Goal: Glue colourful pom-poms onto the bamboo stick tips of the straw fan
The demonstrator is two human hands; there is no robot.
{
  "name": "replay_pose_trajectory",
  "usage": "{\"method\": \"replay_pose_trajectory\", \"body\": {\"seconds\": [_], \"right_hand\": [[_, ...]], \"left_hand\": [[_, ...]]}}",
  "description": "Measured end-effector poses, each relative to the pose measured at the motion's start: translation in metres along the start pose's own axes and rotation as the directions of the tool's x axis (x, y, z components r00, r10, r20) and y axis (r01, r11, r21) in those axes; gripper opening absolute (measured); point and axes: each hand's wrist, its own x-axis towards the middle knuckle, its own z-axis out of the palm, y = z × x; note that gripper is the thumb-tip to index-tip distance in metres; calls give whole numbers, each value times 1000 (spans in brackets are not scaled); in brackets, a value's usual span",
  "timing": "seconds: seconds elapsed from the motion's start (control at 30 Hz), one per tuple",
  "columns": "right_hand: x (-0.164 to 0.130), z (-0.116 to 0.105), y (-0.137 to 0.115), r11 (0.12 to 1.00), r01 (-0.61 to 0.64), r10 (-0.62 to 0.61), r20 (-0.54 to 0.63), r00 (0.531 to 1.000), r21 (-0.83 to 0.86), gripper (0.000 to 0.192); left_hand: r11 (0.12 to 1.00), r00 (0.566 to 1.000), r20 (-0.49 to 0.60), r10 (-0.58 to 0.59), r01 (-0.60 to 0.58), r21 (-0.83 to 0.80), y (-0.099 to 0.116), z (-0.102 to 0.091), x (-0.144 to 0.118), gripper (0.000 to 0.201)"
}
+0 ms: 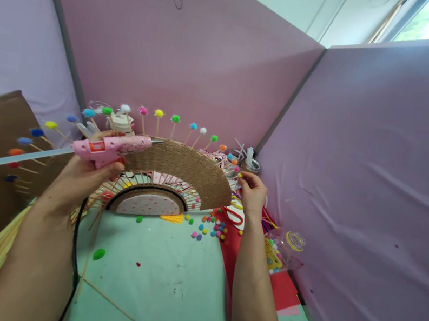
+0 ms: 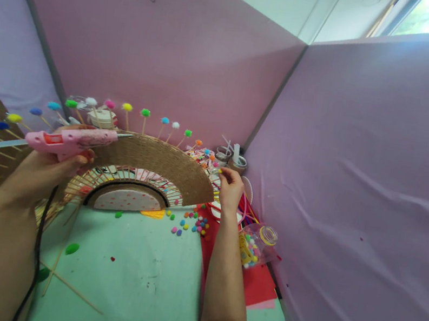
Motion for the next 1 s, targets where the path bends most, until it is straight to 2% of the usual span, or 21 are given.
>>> {"method": "replay_pose_trajectory", "body": {"seconds": [0.13, 0.3, 0.57, 0.77, 1.0], "right_hand": [[0, -3, -3, 999, 39, -39, 3, 999, -24, 25], [-1, -6, -8, 1000, -1, 1, -2, 1000, 8, 24], [-2, -5, -8, 995, -91, 91, 12, 996, 45, 27], [-1, -4, -6, 994, -98, 97, 19, 995, 48, 29], [-3, -1, -8, 990, -109, 109, 14, 994, 94, 39]], "left_hand": [[1000, 1000, 2, -18, 18, 6, -2, -1, 0, 56], [999, 999, -12, -30, 31, 20, 0, -2, 0, 68], [1000, 1000, 9, -24, 24, -7, -7, -3, 0, 62], [999, 998, 53, -40, 41, -27, -4, -3, 0, 57], [997, 997, 22, -76, 77, -31, -1, -4, -3, 57]]}}
